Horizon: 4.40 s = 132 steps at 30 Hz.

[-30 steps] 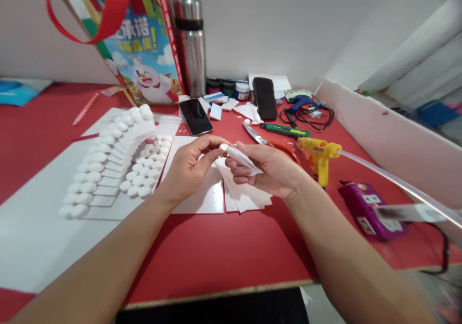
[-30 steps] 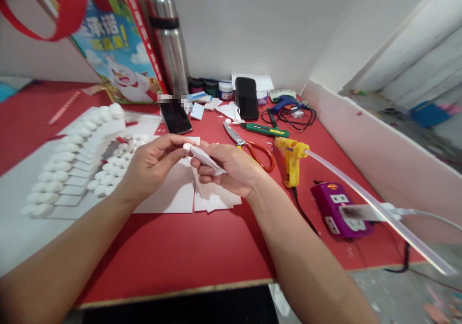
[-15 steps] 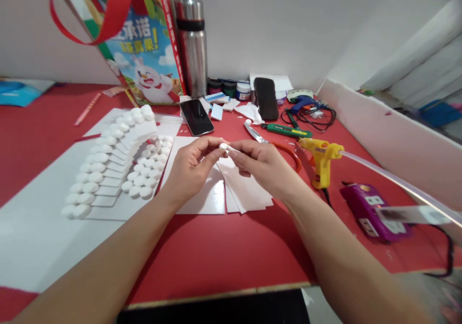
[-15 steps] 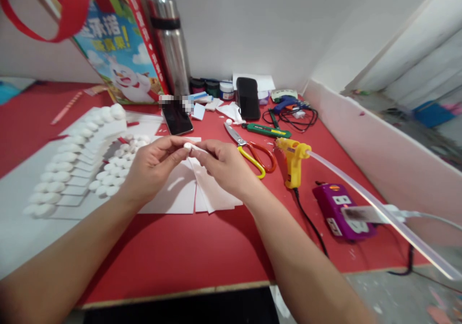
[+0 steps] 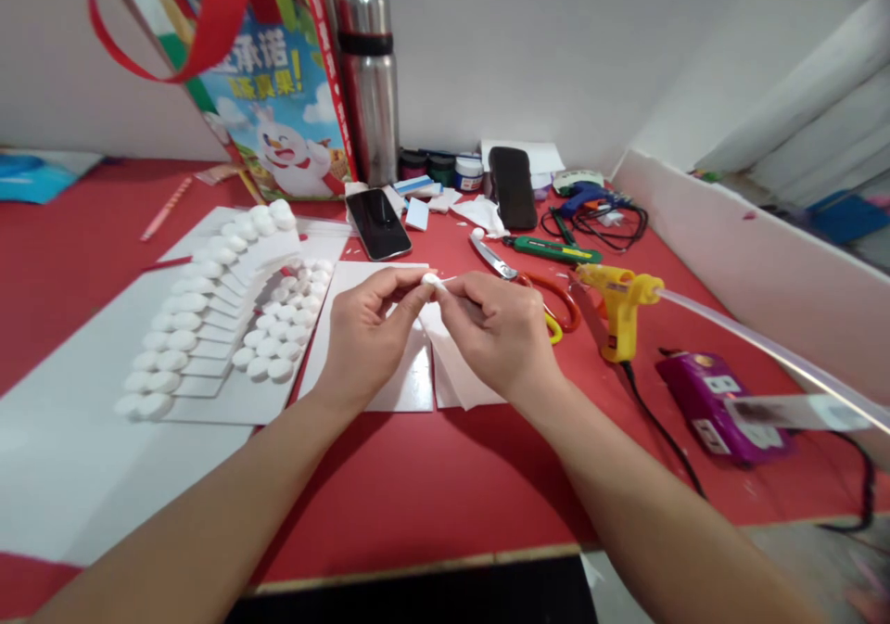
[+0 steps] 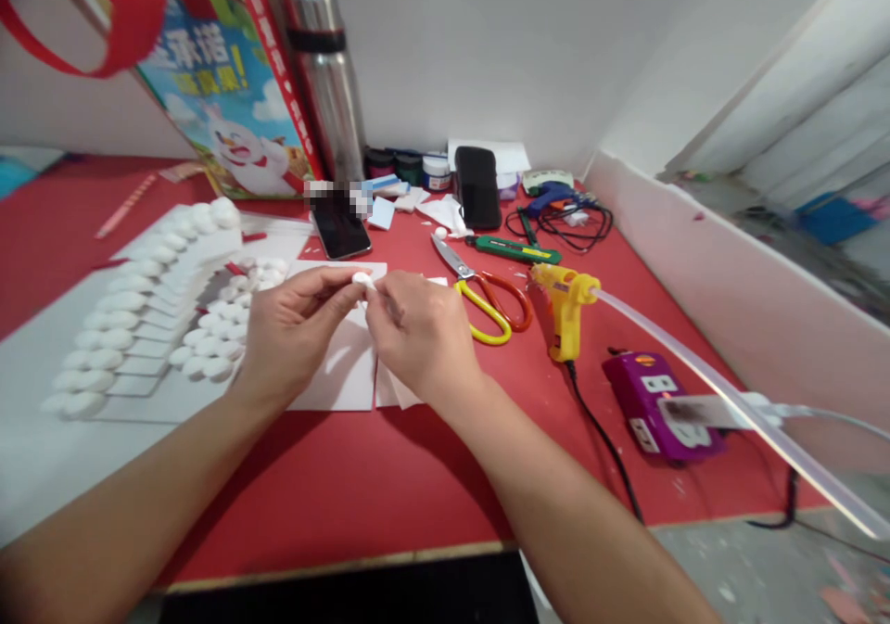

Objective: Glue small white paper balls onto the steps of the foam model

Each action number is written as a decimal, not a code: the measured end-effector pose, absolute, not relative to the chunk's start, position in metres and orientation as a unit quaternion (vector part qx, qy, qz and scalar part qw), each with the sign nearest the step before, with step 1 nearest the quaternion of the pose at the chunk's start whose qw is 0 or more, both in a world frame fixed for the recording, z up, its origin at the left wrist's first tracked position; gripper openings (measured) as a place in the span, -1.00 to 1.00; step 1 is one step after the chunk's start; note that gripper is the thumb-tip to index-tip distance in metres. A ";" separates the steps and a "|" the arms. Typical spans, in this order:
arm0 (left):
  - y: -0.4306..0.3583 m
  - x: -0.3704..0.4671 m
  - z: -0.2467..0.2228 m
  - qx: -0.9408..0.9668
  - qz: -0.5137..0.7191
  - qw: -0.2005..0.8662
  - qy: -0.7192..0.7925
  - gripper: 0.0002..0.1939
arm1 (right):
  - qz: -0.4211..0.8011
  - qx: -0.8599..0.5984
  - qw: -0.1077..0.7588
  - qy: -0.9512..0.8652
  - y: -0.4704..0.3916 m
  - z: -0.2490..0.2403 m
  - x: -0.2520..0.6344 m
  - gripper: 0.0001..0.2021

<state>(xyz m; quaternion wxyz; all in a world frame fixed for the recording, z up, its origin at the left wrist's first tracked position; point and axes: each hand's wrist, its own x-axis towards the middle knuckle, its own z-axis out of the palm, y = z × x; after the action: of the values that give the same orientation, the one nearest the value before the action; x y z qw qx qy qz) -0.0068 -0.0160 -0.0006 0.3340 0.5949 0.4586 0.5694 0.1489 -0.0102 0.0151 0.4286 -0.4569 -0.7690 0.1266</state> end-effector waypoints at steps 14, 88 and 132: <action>-0.019 -0.009 0.002 0.656 0.563 0.233 0.446 -0.87 | 0.158 -0.404 0.421 -0.797 -0.005 0.023 0.165 -0.83; -0.009 -0.012 0.001 0.546 0.541 0.478 0.425 -0.80 | 0.326 -0.472 0.387 -0.722 -0.003 0.023 0.165 -0.77; -0.004 -0.018 -0.002 0.589 0.507 0.470 0.419 -0.79 | 0.728 -0.440 0.342 -0.400 0.017 0.029 0.176 -0.56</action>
<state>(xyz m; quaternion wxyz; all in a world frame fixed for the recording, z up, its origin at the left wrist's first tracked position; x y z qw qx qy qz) -0.0176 -0.0039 -0.0019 0.4702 0.5887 0.4185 0.5072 0.1764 0.0174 0.0293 0.3415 -0.4396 -0.4000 0.7281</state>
